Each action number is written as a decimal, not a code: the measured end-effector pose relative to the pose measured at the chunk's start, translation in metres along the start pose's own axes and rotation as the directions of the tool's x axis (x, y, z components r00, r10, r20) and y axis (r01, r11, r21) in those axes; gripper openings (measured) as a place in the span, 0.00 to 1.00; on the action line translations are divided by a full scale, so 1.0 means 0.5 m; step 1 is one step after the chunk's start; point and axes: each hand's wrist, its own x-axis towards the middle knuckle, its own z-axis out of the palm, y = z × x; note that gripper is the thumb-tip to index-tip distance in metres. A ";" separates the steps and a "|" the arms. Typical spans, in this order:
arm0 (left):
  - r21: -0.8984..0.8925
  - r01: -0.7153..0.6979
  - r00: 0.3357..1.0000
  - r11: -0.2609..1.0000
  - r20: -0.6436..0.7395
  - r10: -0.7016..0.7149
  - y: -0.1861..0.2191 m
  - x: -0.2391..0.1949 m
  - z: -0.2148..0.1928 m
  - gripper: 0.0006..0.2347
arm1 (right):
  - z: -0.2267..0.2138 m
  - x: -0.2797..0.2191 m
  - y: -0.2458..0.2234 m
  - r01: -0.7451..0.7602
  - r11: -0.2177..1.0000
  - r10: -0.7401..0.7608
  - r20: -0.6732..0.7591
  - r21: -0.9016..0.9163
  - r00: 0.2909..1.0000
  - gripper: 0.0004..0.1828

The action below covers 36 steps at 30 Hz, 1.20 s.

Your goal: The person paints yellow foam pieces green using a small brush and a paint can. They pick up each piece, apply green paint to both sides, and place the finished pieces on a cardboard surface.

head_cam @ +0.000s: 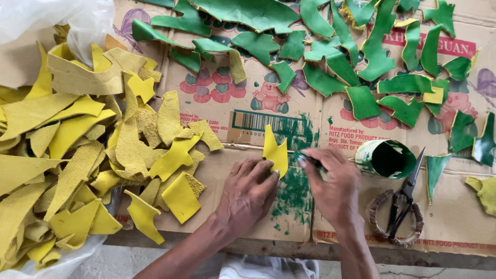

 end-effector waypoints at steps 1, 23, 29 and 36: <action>0.003 -0.005 1.000 1.000 0.001 0.005 -0.001 -0.003 0.000 0.11 | 0.012 0.014 -0.001 0.040 0.999 -0.040 0.014 -0.010 0.999 0.12; -0.005 -0.051 0.999 0.999 0.008 0.051 -0.023 -0.029 0.008 0.14 | 0.122 0.108 0.018 0.284 0.950 -0.260 0.172 -0.134 0.950 0.09; -0.009 -0.050 0.999 0.999 0.012 0.050 -0.030 -0.031 0.006 0.13 | 0.112 0.073 -0.011 0.272 0.954 -0.246 0.192 -0.124 0.950 0.08; -0.069 -0.034 0.999 0.997 0.019 0.035 -0.033 -0.025 0.002 0.11 | 0.113 0.067 -0.022 0.211 0.965 -0.176 0.211 -0.155 0.962 0.10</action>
